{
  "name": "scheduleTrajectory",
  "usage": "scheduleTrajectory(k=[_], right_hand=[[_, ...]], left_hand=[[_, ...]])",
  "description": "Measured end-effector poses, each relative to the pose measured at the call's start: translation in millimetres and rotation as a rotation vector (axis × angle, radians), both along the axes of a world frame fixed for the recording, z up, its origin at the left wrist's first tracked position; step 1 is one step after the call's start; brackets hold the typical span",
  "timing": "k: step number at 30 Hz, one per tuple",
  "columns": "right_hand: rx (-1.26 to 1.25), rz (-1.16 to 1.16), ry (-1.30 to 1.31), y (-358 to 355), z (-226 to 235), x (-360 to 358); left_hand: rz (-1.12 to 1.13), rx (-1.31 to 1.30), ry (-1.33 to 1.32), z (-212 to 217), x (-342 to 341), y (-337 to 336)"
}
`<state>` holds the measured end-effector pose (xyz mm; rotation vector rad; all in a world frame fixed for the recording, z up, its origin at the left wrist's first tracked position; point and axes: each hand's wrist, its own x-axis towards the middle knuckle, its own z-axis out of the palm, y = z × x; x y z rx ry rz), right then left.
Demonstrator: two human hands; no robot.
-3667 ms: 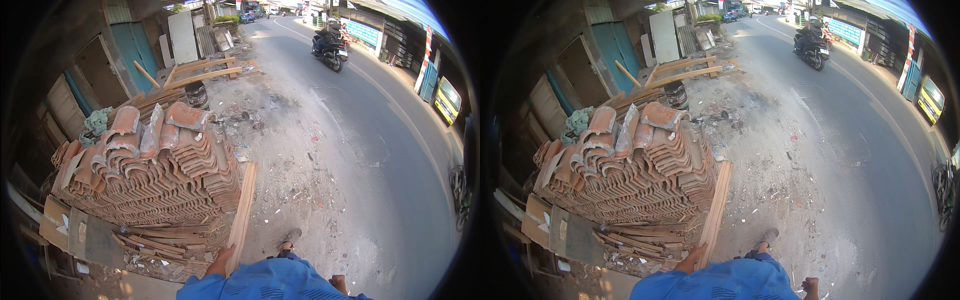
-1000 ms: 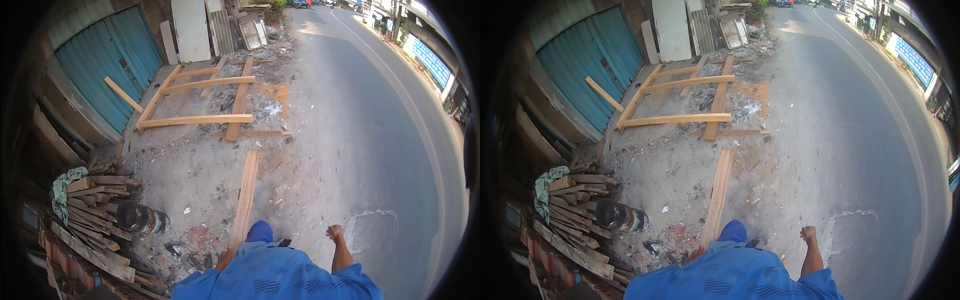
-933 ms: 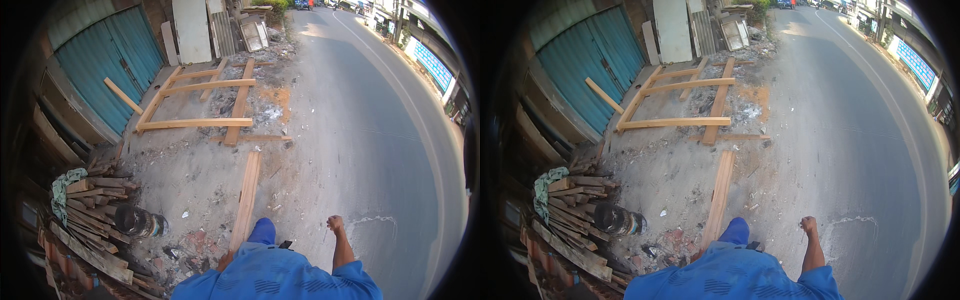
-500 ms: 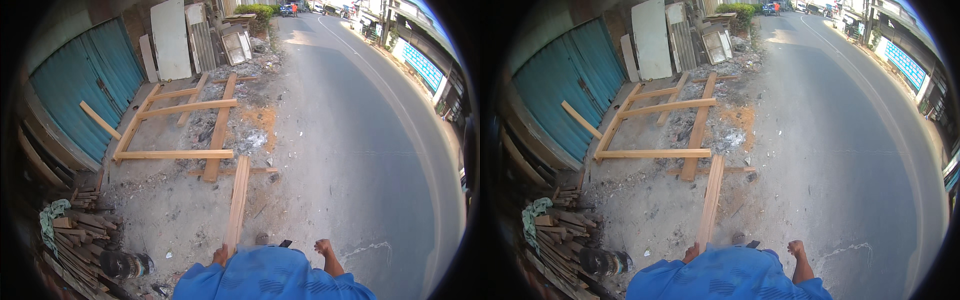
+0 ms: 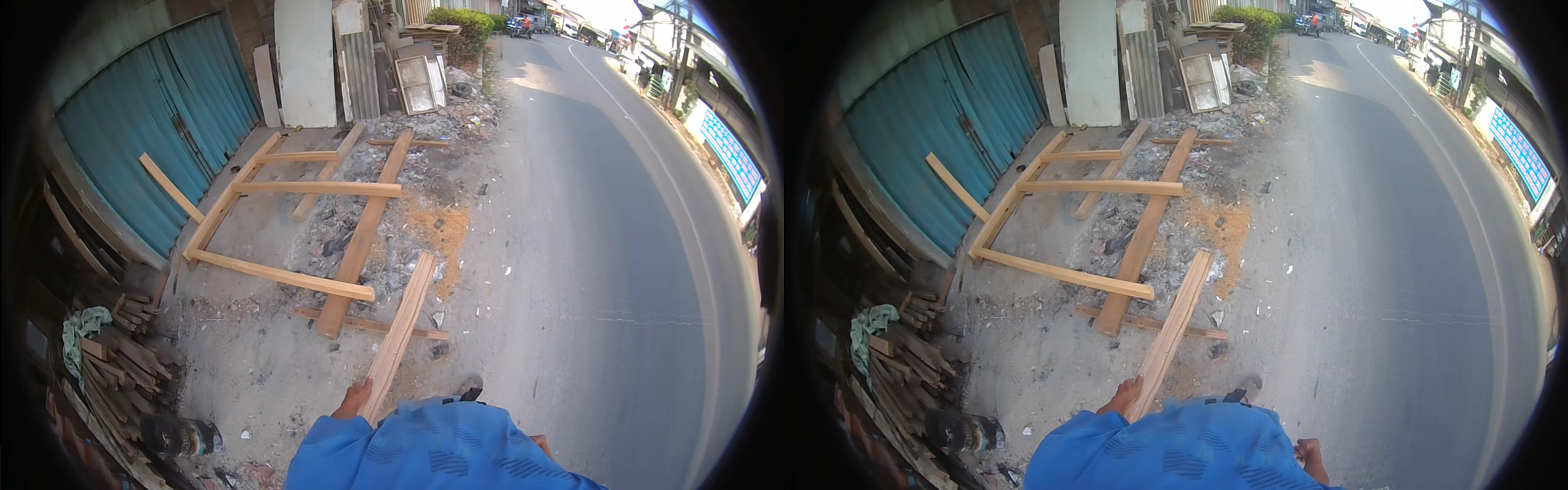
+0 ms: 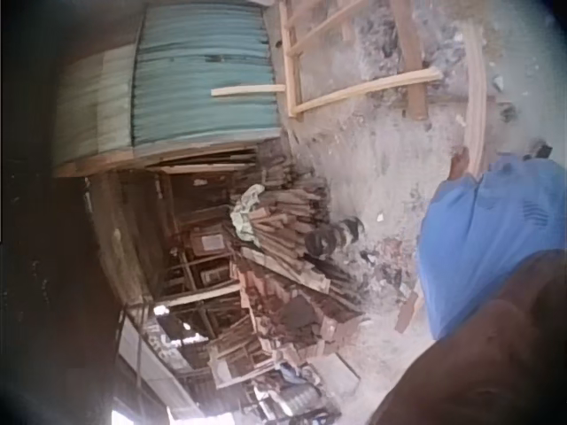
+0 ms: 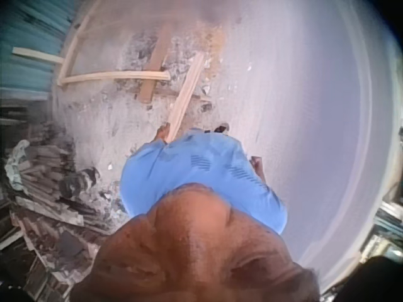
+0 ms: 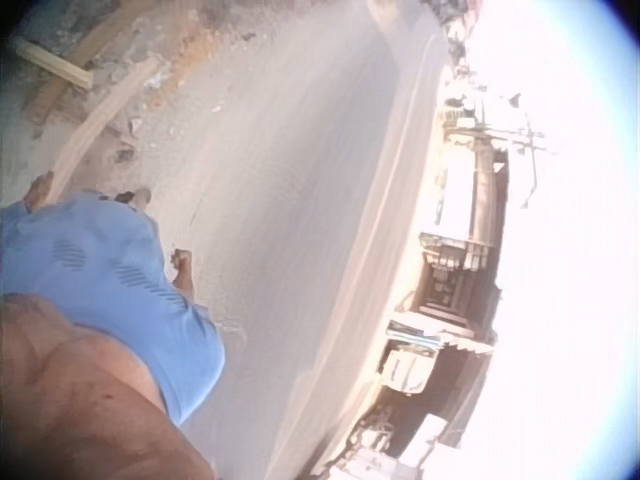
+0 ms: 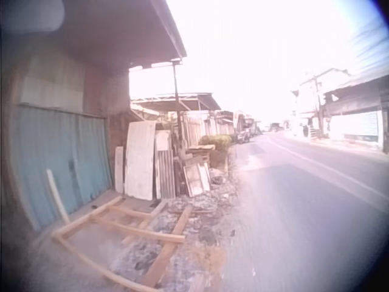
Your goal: The person organizes wooden planks on the ground, aligning several pieces to form a rectangular frame and positioning internal support slats.
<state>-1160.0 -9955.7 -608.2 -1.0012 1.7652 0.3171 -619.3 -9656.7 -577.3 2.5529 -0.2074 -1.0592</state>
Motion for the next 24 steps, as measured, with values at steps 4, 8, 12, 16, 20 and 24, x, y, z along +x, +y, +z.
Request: scheduleTrajectory(k=[4, 8, 12, 16, 20, 24], right_hand=[[-0.231, 0.111, -0.177, -202, 19, 127], [-0.517, 0.123, -0.443, -370, 78, 226], [-0.625, 0.284, -0.535, -459, 116, 342], [-0.493, 0.357, -0.54, -536, 72, 398], [-0.268, 0.607, -0.252, -615, -19, 384], [-0.021, 0.126, -0.14, -621, -50, 414]], left_hand=[[0.066, -0.039, 0.004, -47, -25, 2], [0.069, 0.039, 0.193, -43, -41, -108], [0.087, 0.062, 0.228, -41, -4, -189], [0.092, 0.064, 0.207, -58, 65, -284], [-0.043, 0.015, 0.069, -48, 167, -401], [-0.107, 0.006, -0.085, 6, 277, -513]])
